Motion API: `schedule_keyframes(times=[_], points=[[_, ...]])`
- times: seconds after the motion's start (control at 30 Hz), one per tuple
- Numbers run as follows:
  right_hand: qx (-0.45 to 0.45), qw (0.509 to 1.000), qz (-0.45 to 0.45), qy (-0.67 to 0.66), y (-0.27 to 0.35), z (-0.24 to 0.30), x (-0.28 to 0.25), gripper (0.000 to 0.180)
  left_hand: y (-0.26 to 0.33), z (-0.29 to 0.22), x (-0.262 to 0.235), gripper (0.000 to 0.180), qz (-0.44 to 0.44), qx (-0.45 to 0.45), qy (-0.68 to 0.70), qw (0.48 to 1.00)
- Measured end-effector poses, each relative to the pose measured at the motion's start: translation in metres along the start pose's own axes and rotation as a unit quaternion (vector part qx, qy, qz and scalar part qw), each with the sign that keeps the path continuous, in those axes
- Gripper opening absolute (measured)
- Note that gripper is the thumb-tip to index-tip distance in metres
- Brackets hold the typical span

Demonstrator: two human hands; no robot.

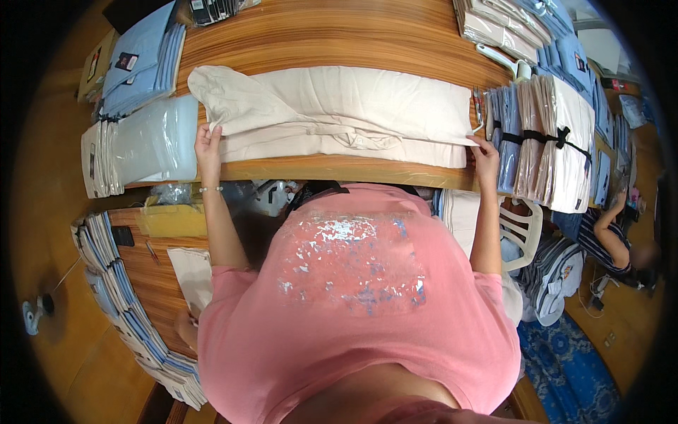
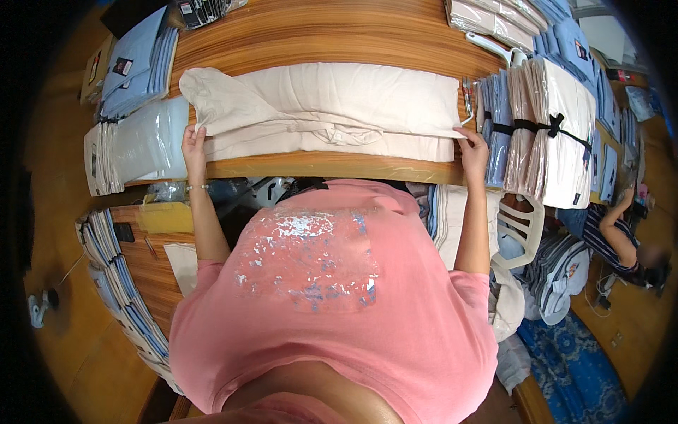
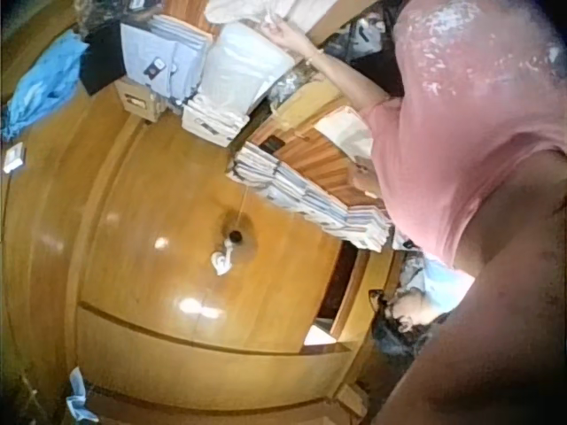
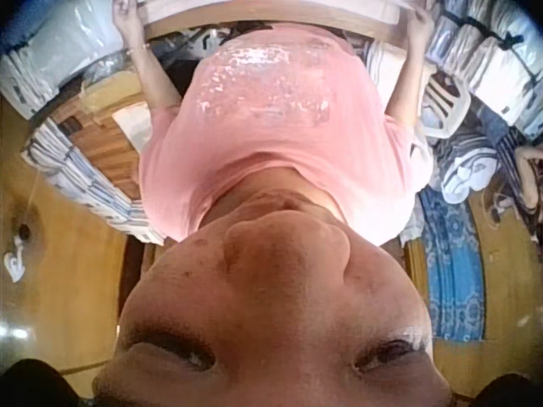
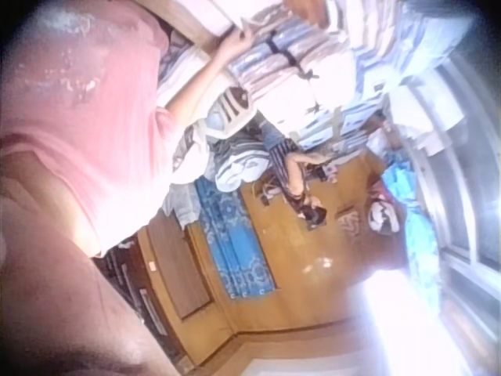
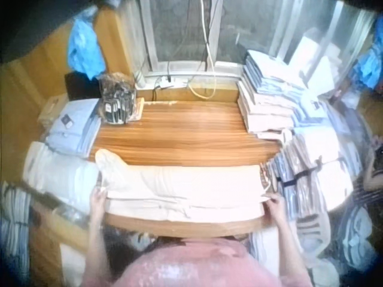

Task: The person folds a tan shirt on a wooden table, places it inside a clear plastic bag, seals the bag, and then stacks it with other bundled garments.

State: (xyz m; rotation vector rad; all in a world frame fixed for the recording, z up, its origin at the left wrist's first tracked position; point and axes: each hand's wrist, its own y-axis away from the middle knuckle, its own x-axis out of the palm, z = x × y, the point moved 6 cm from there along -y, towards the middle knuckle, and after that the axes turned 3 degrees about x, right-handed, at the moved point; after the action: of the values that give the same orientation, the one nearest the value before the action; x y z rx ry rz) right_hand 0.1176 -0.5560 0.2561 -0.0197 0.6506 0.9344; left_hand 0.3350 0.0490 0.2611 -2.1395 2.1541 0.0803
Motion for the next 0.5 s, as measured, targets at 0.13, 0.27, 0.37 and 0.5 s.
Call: schedule_keyframes(times=[0.13, 0.27, 0.37, 0.5], points=[[-0.003, 0.999, -0.045, 0.023, 0.014, 0.016, -0.01, 0.019, 0.01, 0.001, -0.008, 0.016, -0.077, 0.019, 0.068, 0.995], [-0.078, 0.989, -0.036, 0.123, 0.031, 0.013, -0.003, 0.024, 0.02, 0.001, -0.014, 0.025, -0.171, -0.017, -0.245, 0.954], [-0.09, 0.988, -0.029, 0.124, 0.038, 0.013, 0.007, 0.027, 0.038, -0.06, 0.054, 0.035, -0.16, 0.275, -0.474, 0.821], [-0.107, 0.982, -0.034, 0.149, 0.039, 0.021, 0.007, 0.029, 0.045, -0.069, 0.155, 0.025, 0.228, 0.329, -0.409, 0.82]])
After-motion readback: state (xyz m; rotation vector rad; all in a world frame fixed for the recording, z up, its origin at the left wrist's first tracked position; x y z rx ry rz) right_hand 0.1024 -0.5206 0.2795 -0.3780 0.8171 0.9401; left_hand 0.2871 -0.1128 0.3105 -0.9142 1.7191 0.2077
